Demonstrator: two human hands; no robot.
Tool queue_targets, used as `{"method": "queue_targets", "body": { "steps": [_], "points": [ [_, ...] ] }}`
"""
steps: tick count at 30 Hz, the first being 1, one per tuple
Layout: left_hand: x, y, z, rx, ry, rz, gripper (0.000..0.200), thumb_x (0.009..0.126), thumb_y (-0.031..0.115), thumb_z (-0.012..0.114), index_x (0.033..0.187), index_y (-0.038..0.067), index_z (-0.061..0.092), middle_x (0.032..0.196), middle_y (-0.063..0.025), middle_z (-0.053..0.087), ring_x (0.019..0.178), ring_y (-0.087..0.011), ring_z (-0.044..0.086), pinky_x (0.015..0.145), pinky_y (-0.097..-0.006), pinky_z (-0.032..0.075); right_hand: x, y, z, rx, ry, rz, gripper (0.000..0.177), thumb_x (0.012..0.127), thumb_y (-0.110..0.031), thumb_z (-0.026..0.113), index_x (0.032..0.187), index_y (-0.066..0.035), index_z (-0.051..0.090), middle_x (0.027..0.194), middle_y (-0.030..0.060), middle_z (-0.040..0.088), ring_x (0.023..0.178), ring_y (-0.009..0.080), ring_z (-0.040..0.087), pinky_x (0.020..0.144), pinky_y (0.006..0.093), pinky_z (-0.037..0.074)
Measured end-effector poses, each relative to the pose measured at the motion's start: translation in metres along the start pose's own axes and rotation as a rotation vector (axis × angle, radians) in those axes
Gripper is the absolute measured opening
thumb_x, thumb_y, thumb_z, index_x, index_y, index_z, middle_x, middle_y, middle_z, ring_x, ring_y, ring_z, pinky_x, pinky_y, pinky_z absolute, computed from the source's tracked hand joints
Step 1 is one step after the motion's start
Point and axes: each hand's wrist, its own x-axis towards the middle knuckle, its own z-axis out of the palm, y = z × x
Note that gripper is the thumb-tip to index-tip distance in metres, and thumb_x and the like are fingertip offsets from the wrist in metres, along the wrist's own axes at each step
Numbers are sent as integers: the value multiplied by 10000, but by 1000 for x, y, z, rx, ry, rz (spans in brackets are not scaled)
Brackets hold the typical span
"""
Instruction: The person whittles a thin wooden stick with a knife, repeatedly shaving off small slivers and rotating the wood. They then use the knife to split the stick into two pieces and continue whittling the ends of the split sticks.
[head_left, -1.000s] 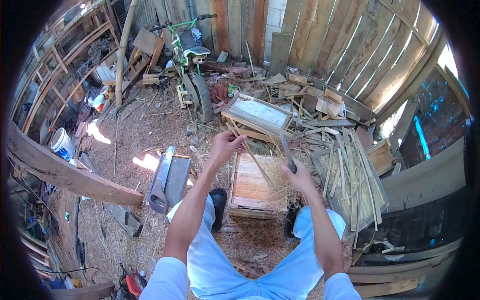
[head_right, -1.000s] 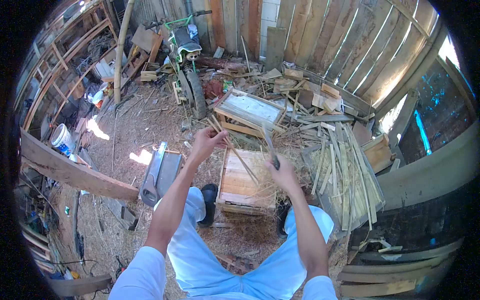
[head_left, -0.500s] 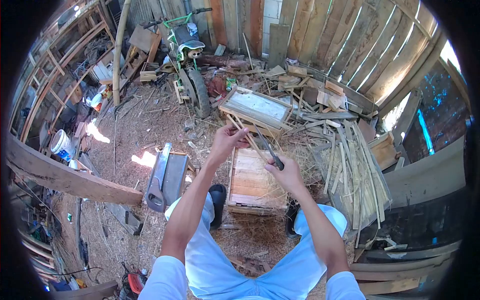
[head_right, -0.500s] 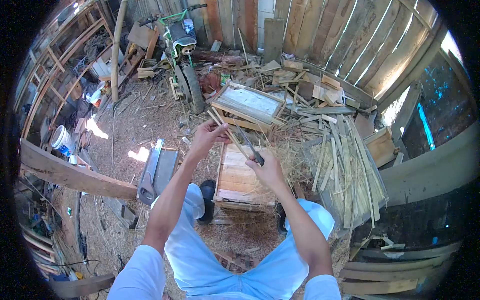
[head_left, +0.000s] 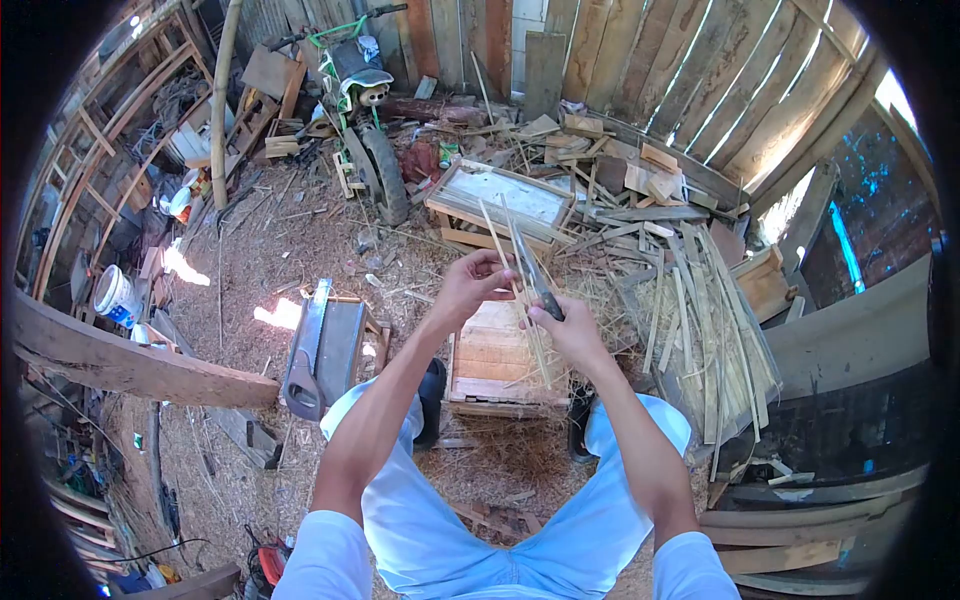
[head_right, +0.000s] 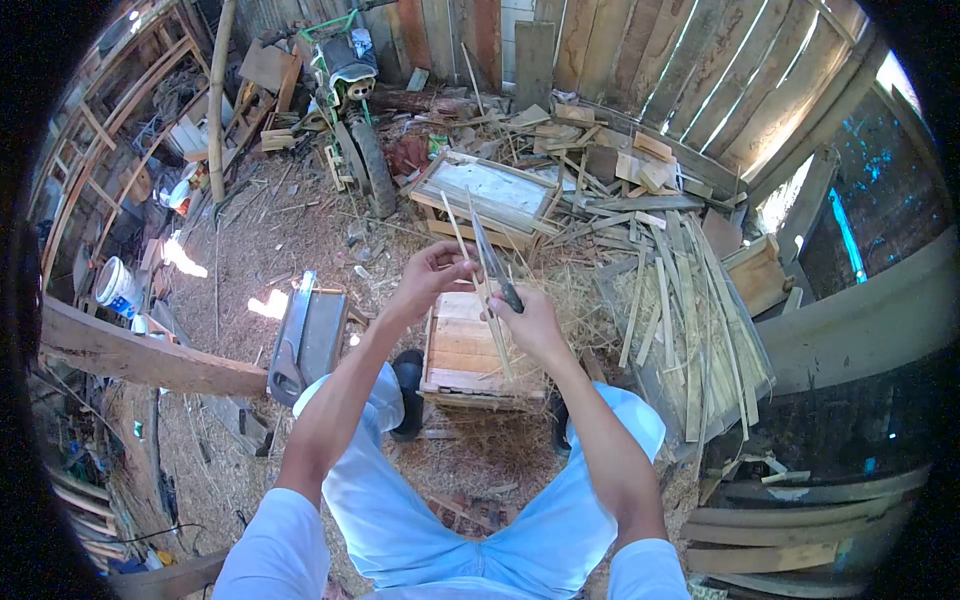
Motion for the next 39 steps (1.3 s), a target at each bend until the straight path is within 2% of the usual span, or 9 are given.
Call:
{"method": "queue_targets", "body": {
  "steps": [4, 11, 22, 26, 28, 31, 35, 37, 39],
  "points": [
    [1, 3, -2, -28, 25, -31, 271, 880, 86, 620, 1130, 1, 561, 970, -90, 644, 906, -167, 640, 799, -333, 571, -3, -13, -6, 119, -62, 220, 141, 873, -206, 636, 886, -67, 654, 646, -35, 577, 475, 43, 369, 436, 225, 289],
    [1, 0, -10, -14, 54, -55, 232, 872, 91, 634, 1083, 14, 576, 951, -69, 641, 871, -138, 626, 748, -316, 572, 4, -7, -6, 139, -37, 188, 139, 852, -210, 662, 856, -73, 643, 569, -67, 431, 463, 44, 378, 417, 228, 292],
    [1, -3, -28, 77, 227, -37, 168, 873, 160, 657, 969, 43, 584, 853, -9, 594, 752, -93, 576, 651, -288, 552, 18, 32, 32, 48, 15, 351, 224, 730, -226, 767, 737, -35, 649, 616, -1, 554, 560, 98, 487, 529, 291, 387],
    [-1, 1, -35, 19, 279, -47, 182, 892, 206, 634, 980, 54, 587, 865, -6, 590, 739, -91, 574, 659, -287, 553, 24, 100, 78, 0, 4, 386, 261, 721, -267, 778, 725, -36, 657, 638, 34, 599, 576, 136, 533, 556, 326, 426],
    [-2, 3, -38, 35, 296, -43, 183, 897, 216, 626, 982, 58, 588, 871, -6, 592, 742, -92, 578, 662, -288, 555, 24, 119, 95, -35, 1, 413, 188, 773, -229, 744, 755, -56, 672, 582, 2, 533, 464, 104, 440, 432, 282, 341],
    [-2, 5, -38, 15, 284, 37, 191, 895, 185, 626, 988, 26, 575, 829, -31, 583, 737, -90, 581, 619, -269, 559, 17, 100, 89, -117, -114, 481, 210, 797, -267, 728, 792, -59, 694, 580, 4, 541, 475, 107, 464, 433, 279, 340],
    [-5, 17, -32, 91, 241, 142, 219, 892, 135, 612, 1062, 21, 536, 918, -53, 578, 788, -113, 585, 654, -280, 569, 29, 97, 79, -86, 134, 404, 282, 895, -316, 598, 858, -52, 690, 570, 29, 568, 467, 104, 465, 438, 281, 343],
    [-6, 17, -28, 117, 220, 150, 253, 892, 130, 607, 1100, 19, 516, 988, -66, 570, 851, -128, 587, 686, -297, 573, 34, 67, 53, -18, 117, 401, 278, 936, -289, 523, 935, -45, 656, 585, 47, 585, 459, 104, 464, 452, 287, 361],
    [-6, 12, -20, 138, 215, 214, 144, 891, 90, 591, 1000, 15, 534, 873, -62, 600, 726, -121, 619, 626, -254, 565, 37, 51, 32, -11, 194, 324, 314, 939, -322, 494, 1035, -48, 613, 686, 83, 655, 602, 158, 593, 614, 339, 454]
  ]
}}
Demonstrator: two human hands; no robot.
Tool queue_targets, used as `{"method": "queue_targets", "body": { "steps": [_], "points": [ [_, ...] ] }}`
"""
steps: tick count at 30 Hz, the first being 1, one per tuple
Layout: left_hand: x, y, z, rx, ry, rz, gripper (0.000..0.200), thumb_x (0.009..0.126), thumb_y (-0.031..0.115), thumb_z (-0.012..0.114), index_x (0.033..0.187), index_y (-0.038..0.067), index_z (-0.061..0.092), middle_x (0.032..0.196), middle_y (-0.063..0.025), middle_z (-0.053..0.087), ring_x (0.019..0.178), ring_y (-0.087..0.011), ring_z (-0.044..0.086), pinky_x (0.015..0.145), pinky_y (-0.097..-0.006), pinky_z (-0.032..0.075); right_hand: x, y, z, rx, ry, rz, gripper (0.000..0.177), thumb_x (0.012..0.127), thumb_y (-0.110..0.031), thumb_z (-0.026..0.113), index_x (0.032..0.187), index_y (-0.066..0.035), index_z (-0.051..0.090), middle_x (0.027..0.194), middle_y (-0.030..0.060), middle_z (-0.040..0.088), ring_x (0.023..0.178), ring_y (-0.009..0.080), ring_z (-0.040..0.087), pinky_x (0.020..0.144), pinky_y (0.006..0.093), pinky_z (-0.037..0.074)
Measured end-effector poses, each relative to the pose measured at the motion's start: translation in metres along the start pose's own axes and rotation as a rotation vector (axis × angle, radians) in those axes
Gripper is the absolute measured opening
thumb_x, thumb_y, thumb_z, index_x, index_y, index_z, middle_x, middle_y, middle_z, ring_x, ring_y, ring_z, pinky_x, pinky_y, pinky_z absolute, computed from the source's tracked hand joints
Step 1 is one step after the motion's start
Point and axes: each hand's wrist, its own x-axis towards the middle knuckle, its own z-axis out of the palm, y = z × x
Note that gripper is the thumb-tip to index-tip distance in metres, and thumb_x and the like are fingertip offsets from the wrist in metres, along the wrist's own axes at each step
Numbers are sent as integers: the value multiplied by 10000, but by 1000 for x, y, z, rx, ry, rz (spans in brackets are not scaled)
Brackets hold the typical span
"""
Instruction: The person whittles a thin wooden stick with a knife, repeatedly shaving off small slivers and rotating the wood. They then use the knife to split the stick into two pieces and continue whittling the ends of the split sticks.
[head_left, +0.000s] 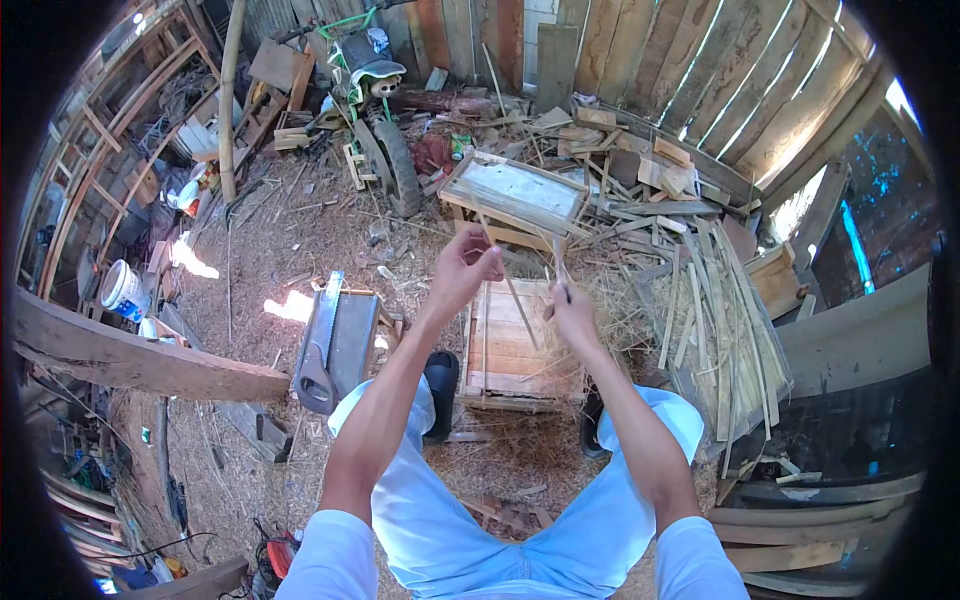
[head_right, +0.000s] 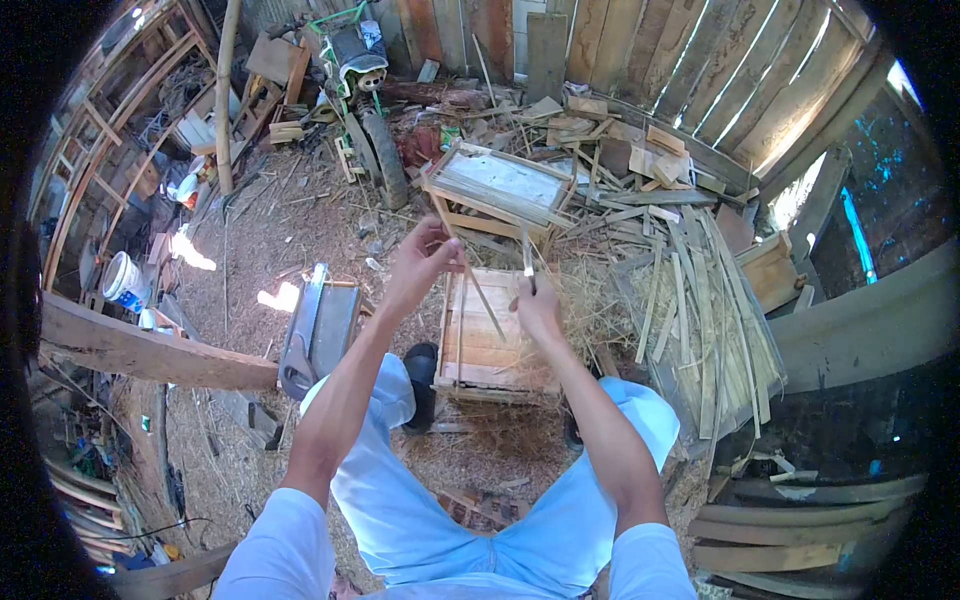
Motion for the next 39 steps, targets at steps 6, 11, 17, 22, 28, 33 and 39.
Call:
{"method": "queue_targets", "body": {
  "steps": [6, 11, 17, 22, 28, 33, 39],
  "points": [
    [-11, -20, 21, 498, -154, 275, 145, 828, 32, 606, 924, -28, 515, 802, -122, 608, 746, -202, 657, 614, -285, 549, -18, -33, -28, 191, 12, -277, 234, 958, -188, 421, 1093, -37, 537, 686, 17, 560, 447, 69, 449, 377, 239, 371],
    [-28, -15, 37, 565, -217, 238, 134, 816, 41, 620, 921, -6, 551, 811, -131, 628, 791, -233, 659, 620, -320, 562, -60, -56, -35, 16, -11, -524, 296, 947, -132, 389, 1198, -21, 501, 630, 77, 521, 564, 172, 532, 568, 338, 428],
    [-39, -18, 44, 607, -334, 251, 111, 820, 20, 606, 921, -8, 567, 868, -133, 628, 799, -229, 662, 686, -317, 573, -84, -60, -46, 18, -80, -533, 333, 952, -115, 370, 1265, -36, 452, 677, 94, 522, 620, 200, 540, 613, 345, 434],
    [-44, -15, 51, 624, -348, 380, 139, 785, 27, 607, 913, -1, 561, 840, -151, 615, 759, -263, 659, 699, -350, 554, -89, -59, -49, 42, -106, -529, 292, 963, -128, 355, 1216, -31, 463, 683, 97, 522, 630, 210, 544, 628, 350, 442],
    [-50, -12, 62, 542, -368, 362, 364, 773, 12, 611, 1132, 52, 565, 893, -138, 619, 809, -298, 654, 707, -372, 545, -85, -52, -45, 101, -94, -491, 197, 964, -128, 346, 1043, -5, 478, 686, 100, 541, 648, 204, 563, 640, 357, 454],
    [-47, -14, 56, 528, -379, 336, 438, 787, -51, 589, 1208, 62, 545, 915, -146, 621, 803, -304, 652, 698, -355, 555, -81, -54, -46, 152, -181, -487, 206, 960, -123, 344, 1068, -1, 470, 686, 89, 548, 652, 192, 563, 643, 355, 452],
    [-52, -6, 54, 643, -327, 404, 222, 809, -15, 614, 1029, 13, 604, 909, -148, 641, 783, -315, 663, 656, -363, 560, -95, -59, -46, 116, -133, -505, 241, 959, -110, 341, 1133, 7, 461, 670, 78, 528, 631, 185, 542, 635, 341, 445]
  ]
}}
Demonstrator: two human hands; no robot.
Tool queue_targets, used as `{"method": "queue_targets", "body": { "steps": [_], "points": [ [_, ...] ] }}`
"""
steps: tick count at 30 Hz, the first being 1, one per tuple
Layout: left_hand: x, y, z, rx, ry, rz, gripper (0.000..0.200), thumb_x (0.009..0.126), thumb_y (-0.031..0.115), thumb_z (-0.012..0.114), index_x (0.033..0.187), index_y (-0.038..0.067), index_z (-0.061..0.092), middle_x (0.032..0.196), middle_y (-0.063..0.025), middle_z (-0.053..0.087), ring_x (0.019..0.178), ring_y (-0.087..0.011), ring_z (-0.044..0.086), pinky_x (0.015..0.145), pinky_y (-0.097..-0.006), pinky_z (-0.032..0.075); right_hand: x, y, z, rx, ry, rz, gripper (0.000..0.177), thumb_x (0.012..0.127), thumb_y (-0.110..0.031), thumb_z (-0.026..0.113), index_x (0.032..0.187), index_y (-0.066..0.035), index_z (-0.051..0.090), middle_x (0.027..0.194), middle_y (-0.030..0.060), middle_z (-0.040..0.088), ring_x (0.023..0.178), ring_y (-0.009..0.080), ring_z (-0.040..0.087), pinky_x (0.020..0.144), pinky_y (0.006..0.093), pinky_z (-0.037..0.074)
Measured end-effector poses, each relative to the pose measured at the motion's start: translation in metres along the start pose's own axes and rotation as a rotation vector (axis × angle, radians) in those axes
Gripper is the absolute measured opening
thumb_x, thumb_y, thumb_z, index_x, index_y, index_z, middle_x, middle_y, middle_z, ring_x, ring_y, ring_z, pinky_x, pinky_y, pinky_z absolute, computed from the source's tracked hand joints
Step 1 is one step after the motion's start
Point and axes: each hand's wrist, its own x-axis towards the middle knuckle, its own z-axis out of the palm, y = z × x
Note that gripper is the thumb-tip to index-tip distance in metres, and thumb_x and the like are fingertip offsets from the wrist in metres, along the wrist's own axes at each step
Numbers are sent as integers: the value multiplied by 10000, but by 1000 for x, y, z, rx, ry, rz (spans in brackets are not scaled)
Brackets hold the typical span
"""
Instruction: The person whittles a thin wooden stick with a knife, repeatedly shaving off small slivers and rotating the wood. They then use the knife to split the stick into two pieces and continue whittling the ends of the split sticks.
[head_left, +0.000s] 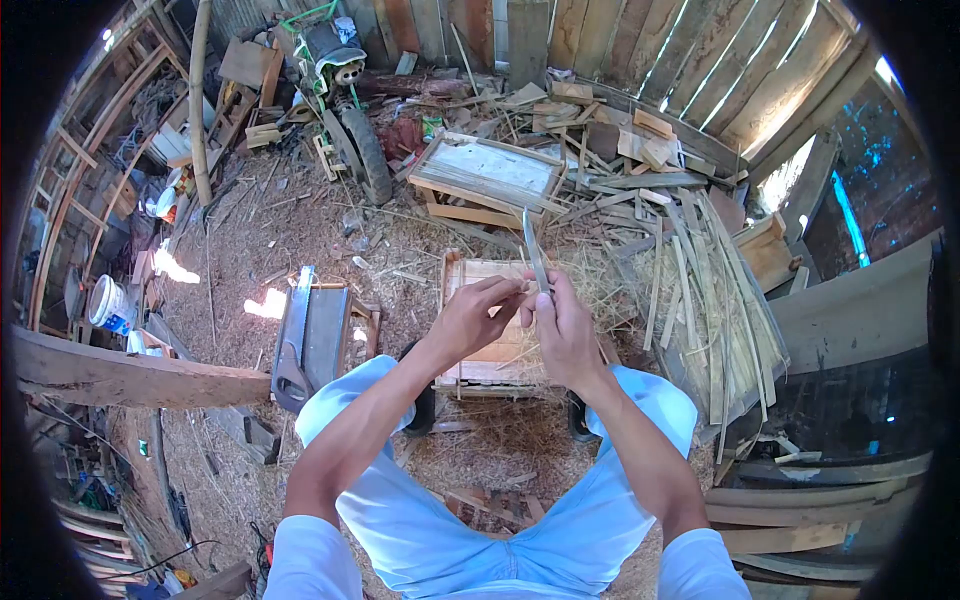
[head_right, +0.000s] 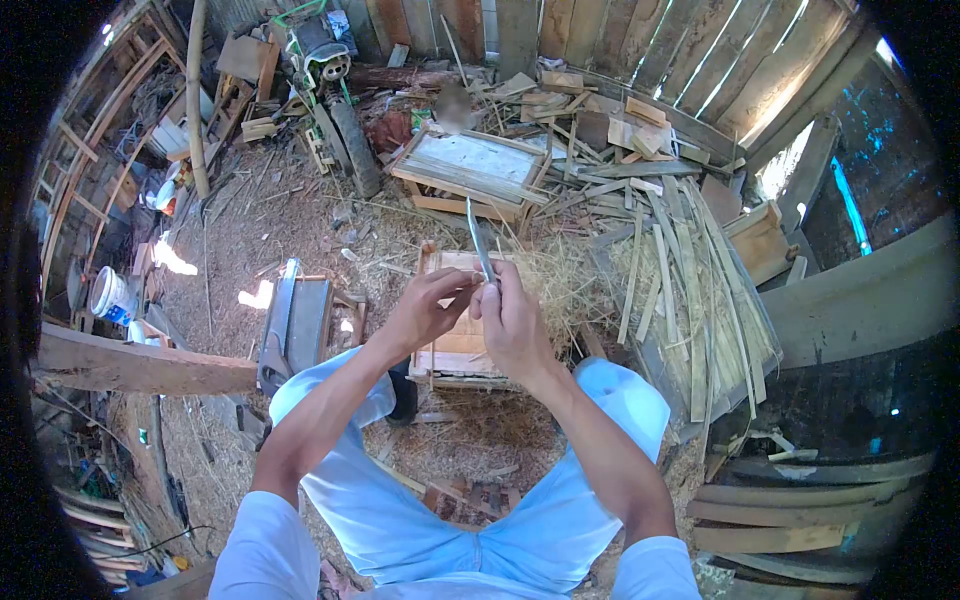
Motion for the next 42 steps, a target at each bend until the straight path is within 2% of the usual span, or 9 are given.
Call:
{"method": "queue_targets", "body": {
  "steps": [13, 16, 19, 27, 29, 31, 34, 36, 42],
  "points": [
    [-4, -7, 1, 8, -51, -9, 260, 762, -66, 637, 1014, -12, 611, 897, -131, 641, 793, -272, 677, 695, -329, 589, -1, 0, 3, -75, -32, -15, 188, 967, -109, 342, 1103, 15, 376, 698, 86, 505, 627, 191, 519, 626, 356, 439],
    [-5, -6, 0, 17, -68, -17, 259, 744, -70, 640, 993, -5, 610, 884, -134, 635, 767, -283, 667, 684, -333, 587, -3, 1, 4, -83, -48, -29, 180, 969, -111, 341, 1097, 13, 366, 700, 88, 504, 628, 193, 519, 628, 358, 441],
    [-9, -6, 1, -28, -10, 17, 260, 744, -14, 645, 991, 42, 587, 867, -123, 609, 735, -344, 623, 599, -394, 513, -7, -2, 4, -82, -66, -41, 177, 971, -113, 339, 1093, 13, 365, 701, 90, 503, 626, 193, 520, 622, 354, 440],
    [-26, 13, 3, 4, 36, 43, 387, 730, -42, 650, 1098, 48, 572, 905, -120, 612, 734, -328, 630, 596, -378, 517, -28, -10, 3, 55, -129, 50, 174, 977, -119, 337, 1089, 10, 369, 701, 85, 505, 623, 168, 517, 600, 329, 435],
    [-30, 19, 0, -7, 20, 49, 425, 710, -57, 652, 1112, 52, 568, 918, -122, 607, 726, -309, 629, 595, -369, 518, -34, -11, 1, 86, -189, 135, 226, 986, -117, 322, 1164, 10, 377, 743, 46, 509, 618, 69, 426, 551, 226, 375],
    [-37, 25, -3, -4, -69, -92, 373, 730, -53, 667, 1085, 56, 625, 990, -102, 646, 822, -288, 655, 654, -350, 543, -39, -5, 0, 95, -192, 57, 229, 980, -106, 335, 1174, 10, 376, 744, 58, 516, 625, 72, 440, 554, 235, 388],
    [-41, 26, -1, 40, -92, -69, 419, 710, -41, 683, 1112, 56, 618, 982, -97, 646, 756, -262, 659, 605, -339, 544, -42, -14, -5, 54, -240, 149, 232, 979, -102, 339, 1175, 18, 374, 746, 75, 526, 642, 88, 469, 576, 246, 412],
    [-42, 24, 0, 87, -110, -43, 468, 672, -24, 712, 1123, 47, 614, 985, -97, 647, 703, -244, 658, 555, -332, 539, -45, -11, -4, 57, -232, 141, 177, 961, -61, 369, 1111, 32, 372, 716, 97, 520, 615, 163, 539, 588, 320, 460],
    [-40, 23, 3, 132, -138, -68, 507, 644, -25, 723, 1135, 30, 606, 993, -114, 644, 721, -251, 663, 559, -332, 541, -45, -9, -6, 87, -238, 138, 175, 967, -72, 370, 1095, 48, 365, 719, 102, 519, 594, 172, 540, 566, 320, 458]
  ]
}}
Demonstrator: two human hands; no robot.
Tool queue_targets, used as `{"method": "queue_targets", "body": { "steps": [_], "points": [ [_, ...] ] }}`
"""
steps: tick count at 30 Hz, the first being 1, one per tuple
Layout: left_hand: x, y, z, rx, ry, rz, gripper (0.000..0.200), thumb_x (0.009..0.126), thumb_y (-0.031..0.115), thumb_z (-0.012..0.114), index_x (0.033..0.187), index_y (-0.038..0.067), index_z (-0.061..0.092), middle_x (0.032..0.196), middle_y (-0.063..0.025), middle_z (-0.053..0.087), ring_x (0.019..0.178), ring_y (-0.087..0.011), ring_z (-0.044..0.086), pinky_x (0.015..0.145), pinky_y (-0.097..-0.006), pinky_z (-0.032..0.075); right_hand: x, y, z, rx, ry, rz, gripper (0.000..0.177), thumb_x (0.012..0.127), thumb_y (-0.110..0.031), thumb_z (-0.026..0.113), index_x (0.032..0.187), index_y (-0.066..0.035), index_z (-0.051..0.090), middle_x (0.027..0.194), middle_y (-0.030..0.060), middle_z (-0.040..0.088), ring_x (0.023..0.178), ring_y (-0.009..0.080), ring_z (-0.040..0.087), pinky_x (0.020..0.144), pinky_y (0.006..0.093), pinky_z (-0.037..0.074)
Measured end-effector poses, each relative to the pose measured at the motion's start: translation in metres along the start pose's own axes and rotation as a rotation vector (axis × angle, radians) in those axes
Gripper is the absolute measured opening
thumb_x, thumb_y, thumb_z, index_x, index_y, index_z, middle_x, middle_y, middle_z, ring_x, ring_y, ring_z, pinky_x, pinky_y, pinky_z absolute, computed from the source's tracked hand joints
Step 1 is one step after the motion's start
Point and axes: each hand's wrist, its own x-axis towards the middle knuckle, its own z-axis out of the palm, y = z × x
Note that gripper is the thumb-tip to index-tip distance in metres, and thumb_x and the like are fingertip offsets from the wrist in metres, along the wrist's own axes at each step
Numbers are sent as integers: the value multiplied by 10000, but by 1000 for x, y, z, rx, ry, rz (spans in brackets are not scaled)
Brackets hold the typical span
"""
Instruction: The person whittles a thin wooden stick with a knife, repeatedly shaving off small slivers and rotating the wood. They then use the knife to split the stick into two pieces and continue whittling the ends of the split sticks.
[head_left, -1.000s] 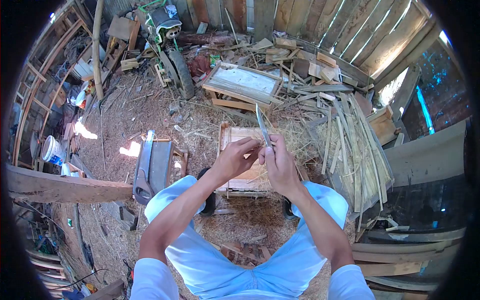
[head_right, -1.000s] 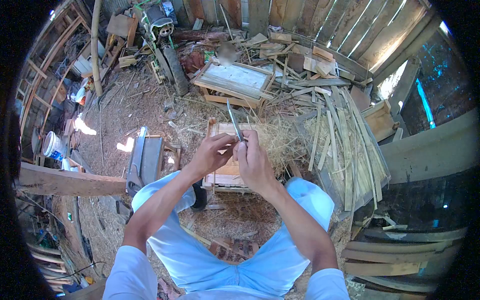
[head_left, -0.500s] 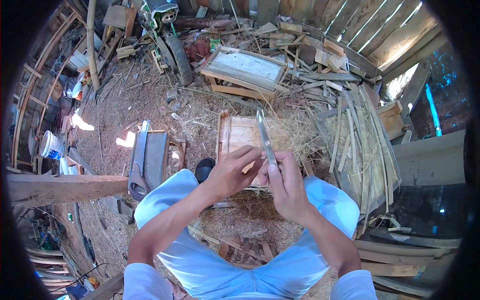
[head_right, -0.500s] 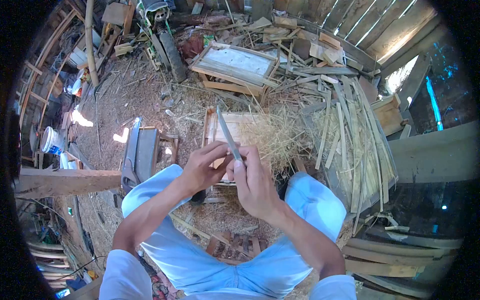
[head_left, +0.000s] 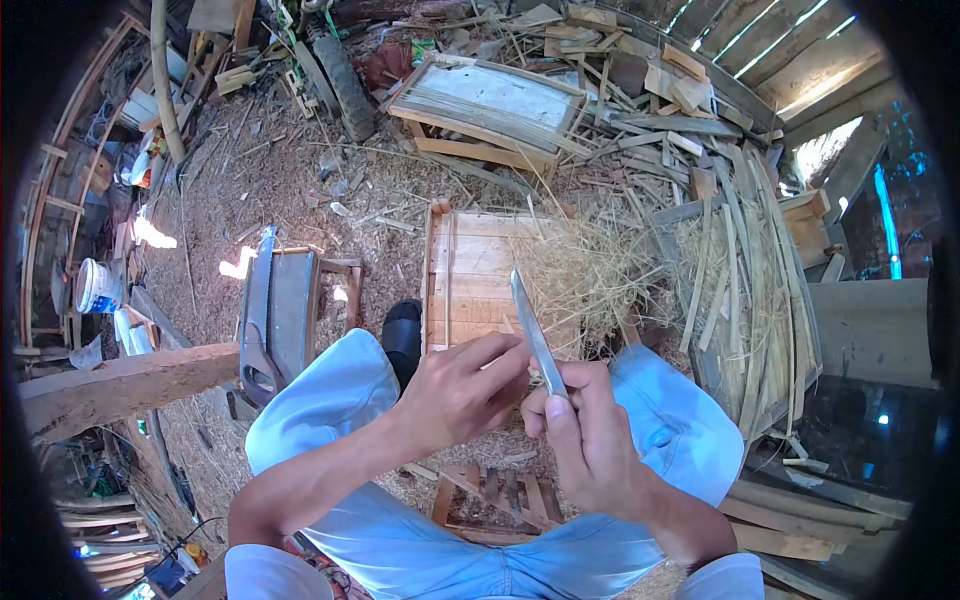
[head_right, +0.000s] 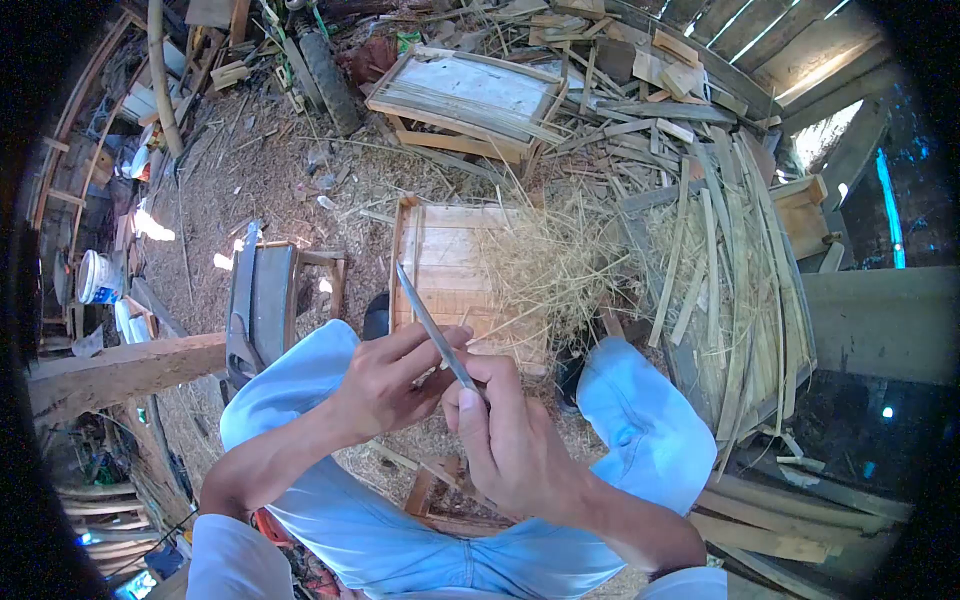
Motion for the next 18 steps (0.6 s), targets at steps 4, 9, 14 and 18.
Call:
{"method": "queue_targets", "body": {
  "steps": [4, 9, 14, 18],
  "points": [
    [2, 1, -1, -4, -16, -18, 514, 641, -33, 721, 1137, 27, 603, 1007, -117, 644, 738, -253, 664, 569, -333, 544, 0, -2, -2, -11, -16, -5, 199, 969, -74, 368, 1121, 55, 356, 721, 104, 522, 584, 176, 543, 554, 321, 458],
    [2, 0, 1, 9, 12, 6, 488, 646, -29, 724, 1116, 19, 604, 1013, -119, 644, 755, -254, 664, 574, -331, 545, 1, -4, -3, -33, -61, 27, 181, 984, -92, 328, 1108, 41, 317, 754, 102, 519, 679, 123, 503, 622, 276, 445],
    [1, 1, 0, 18, 10, 4, 477, 650, -33, 723, 1109, 20, 606, 1013, -117, 645, 748, -256, 662, 568, -332, 542, 0, -1, -2, -40, -62, 9, 189, 984, -94, 329, 1114, 42, 307, 750, 105, 516, 669, 128, 501, 613, 283, 445],
    [1, 2, 0, 13, 21, 3, 468, 646, -42, 716, 1097, 26, 610, 1016, -111, 646, 740, -258, 660, 564, -336, 540, 0, 3, 1, -84, -8, -41, 230, 966, -62, 367, 1159, 58, 331, 718, 127, 531, 590, 230, 572, 548, 351, 464]
  ]
}}
